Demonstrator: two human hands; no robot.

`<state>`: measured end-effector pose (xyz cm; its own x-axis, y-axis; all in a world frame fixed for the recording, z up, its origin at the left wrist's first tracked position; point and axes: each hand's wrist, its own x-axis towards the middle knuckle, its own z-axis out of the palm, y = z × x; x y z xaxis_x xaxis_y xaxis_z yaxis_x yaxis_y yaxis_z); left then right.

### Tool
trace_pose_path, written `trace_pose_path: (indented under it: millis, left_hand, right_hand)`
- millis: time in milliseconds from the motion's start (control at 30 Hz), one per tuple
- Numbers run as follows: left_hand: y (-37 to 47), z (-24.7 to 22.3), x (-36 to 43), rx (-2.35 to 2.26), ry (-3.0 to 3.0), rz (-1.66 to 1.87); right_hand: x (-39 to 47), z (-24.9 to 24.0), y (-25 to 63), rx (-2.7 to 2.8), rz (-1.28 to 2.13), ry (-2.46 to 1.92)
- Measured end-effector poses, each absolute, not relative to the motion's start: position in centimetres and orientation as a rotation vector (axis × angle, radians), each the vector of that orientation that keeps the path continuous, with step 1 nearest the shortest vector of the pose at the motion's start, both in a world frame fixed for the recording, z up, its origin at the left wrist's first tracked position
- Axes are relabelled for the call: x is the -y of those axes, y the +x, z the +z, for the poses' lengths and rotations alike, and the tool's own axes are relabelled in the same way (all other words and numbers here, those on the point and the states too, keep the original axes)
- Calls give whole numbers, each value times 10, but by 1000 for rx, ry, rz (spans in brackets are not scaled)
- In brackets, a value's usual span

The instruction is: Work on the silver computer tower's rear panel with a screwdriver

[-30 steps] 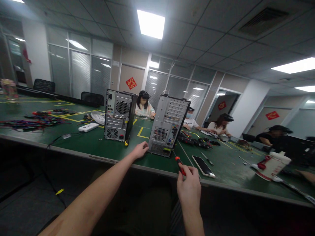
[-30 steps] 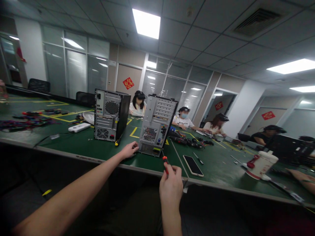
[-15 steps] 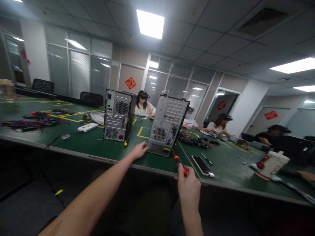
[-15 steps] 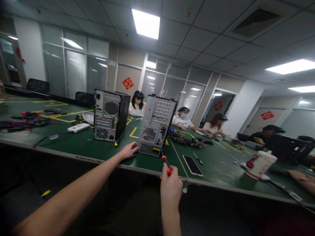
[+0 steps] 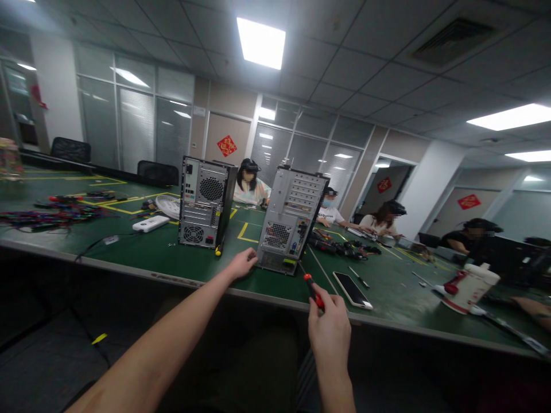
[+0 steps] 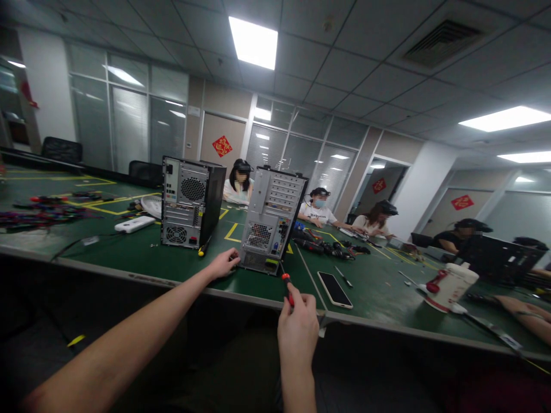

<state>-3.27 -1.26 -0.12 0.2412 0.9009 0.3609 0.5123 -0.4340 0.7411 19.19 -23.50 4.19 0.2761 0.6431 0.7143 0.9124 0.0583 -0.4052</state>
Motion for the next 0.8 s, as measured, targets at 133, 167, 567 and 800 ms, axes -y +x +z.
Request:
trace_pose_path:
  millis: [133, 167, 567, 800]
  left_hand:
    - [-32, -3, 11, -1327, 2056, 1093]
    - [-32, -3, 11, -1326, 2058, 1094]
    - [-32, 4, 18, -1312, 2026, 1061]
    - [-32, 3, 17, -1297, 2029, 1088]
  right_hand:
    - [232, 41, 194, 1465, -405, -1602]
    - [231, 41, 194, 1461, -401, -1595]
    - [232, 49, 187, 1273, -43, -1780]
    - [235, 47, 188, 1343, -228, -1696]
